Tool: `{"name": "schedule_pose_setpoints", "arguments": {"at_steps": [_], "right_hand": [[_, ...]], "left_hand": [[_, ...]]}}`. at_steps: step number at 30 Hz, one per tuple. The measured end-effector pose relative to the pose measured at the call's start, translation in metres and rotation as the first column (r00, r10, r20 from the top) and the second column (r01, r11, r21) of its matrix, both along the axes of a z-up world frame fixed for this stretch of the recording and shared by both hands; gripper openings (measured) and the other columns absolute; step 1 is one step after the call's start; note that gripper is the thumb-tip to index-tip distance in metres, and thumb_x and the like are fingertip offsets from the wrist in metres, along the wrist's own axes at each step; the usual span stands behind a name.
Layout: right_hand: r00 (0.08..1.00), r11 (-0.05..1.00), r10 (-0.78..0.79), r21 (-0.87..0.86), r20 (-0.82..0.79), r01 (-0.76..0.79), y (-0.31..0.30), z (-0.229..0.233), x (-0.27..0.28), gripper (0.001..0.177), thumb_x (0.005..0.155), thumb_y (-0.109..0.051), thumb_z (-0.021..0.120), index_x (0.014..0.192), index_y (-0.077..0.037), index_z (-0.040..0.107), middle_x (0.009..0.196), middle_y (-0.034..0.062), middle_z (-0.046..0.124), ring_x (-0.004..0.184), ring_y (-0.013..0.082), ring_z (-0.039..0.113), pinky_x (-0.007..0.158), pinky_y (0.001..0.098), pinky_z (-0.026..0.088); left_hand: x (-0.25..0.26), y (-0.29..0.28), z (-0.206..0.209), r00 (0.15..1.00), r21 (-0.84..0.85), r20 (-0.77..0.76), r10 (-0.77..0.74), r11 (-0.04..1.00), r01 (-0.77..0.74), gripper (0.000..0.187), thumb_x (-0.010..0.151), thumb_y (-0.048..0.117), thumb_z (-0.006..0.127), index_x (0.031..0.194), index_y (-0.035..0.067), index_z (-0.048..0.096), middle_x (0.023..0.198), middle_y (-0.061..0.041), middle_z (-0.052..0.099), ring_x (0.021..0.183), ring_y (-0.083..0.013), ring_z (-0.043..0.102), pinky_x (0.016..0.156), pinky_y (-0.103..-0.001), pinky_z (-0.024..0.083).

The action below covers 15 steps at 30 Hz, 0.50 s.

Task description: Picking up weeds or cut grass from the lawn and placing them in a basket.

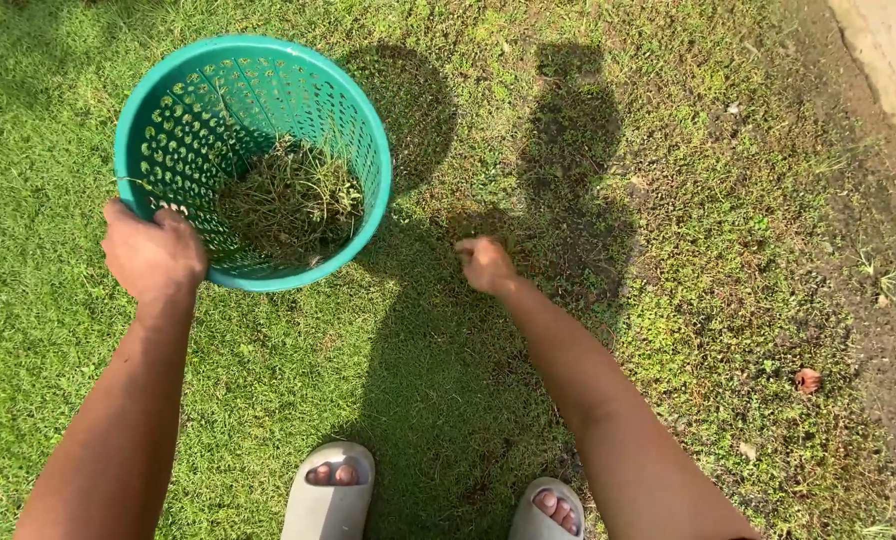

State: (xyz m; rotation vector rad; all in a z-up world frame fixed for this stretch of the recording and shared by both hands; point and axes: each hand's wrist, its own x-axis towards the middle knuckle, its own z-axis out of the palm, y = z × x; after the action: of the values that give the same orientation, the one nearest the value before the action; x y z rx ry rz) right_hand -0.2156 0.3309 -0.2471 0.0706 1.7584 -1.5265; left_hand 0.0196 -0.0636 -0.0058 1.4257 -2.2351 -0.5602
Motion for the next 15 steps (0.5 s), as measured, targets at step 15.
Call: {"name": "schedule_pose_setpoints", "arguments": {"at_steps": [15], "right_hand": [[0.764, 0.807, 0.301, 0.580, -0.571, 0.115, -0.047, 0.081, 0.028, 0.029, 0.091, -0.017, 0.073, 0.120, -0.014, 0.072, 0.112, 0.0062, 0.067, 0.094, 0.0252, 0.070, 0.088, 0.0422, 0.058]], "left_hand": [[-0.002, -0.018, -0.001, 0.995, -0.032, -0.078, -0.063, 0.998, 0.061, 0.010, 0.097, 0.011, 0.059, 0.098, 0.001, 0.057, 0.086, -0.017, 0.067, 0.076, -0.0334, 0.067, 0.075, -0.050, 0.052]]}}
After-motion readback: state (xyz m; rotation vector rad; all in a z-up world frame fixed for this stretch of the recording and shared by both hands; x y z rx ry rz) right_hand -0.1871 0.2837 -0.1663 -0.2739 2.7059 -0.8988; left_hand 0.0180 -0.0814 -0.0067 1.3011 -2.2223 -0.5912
